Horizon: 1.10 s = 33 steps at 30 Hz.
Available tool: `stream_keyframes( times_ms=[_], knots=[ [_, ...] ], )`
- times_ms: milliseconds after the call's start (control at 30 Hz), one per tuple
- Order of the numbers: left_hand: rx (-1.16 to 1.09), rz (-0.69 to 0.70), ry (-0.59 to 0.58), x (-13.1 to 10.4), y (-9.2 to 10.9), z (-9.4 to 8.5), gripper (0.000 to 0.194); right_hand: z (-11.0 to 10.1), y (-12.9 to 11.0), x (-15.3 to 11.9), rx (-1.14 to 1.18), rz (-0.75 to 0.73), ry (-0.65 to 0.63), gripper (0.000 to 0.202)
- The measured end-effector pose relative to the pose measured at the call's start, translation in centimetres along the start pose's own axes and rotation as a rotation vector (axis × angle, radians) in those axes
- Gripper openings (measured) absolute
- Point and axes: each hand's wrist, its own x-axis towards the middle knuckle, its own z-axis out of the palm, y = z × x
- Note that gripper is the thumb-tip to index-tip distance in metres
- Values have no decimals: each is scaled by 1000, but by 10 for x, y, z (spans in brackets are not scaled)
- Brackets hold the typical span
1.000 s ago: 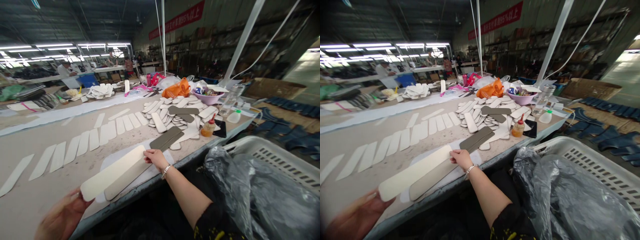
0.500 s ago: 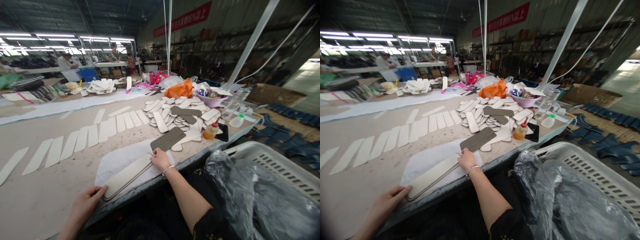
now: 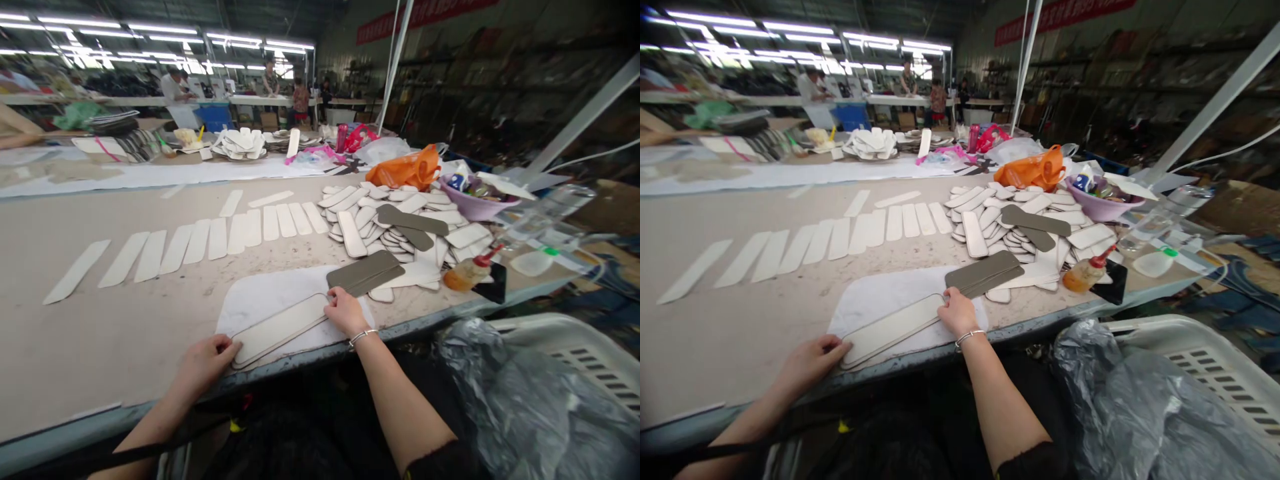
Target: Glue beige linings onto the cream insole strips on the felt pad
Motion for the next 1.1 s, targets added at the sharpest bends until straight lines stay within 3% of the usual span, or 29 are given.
stream_keyframes(
  times_ms=[167, 267, 367, 467, 533, 833, 1100],
  knots=[
    [-21, -16, 73, -2, -3, 4, 35, -1, -1, -1, -20, -5, -11, 36],
    [-97, 24, 264, -10, -14, 11, 35, -1, -1, -2, -23, -7, -15, 36],
    [-208, 333, 405, -21, -30, 20, 33, -1, -2, -3, -18, -3, -17, 37],
    [-151, 673, 365, -28, -42, 27, 24, -1, -3, -4, -18, 7, -12, 40],
    [-93, 755, 341, -29, -46, 30, 23, -1, -4, -4, -19, 10, -10, 43],
    [-53, 847, 460, -23, -48, 32, 21, -1, -3, -3, -13, 4, -26, 54],
    [-45, 846, 442, -15, -59, 36, 21, 1, -1, -3, 8, -45, -20, 58]
  ],
)
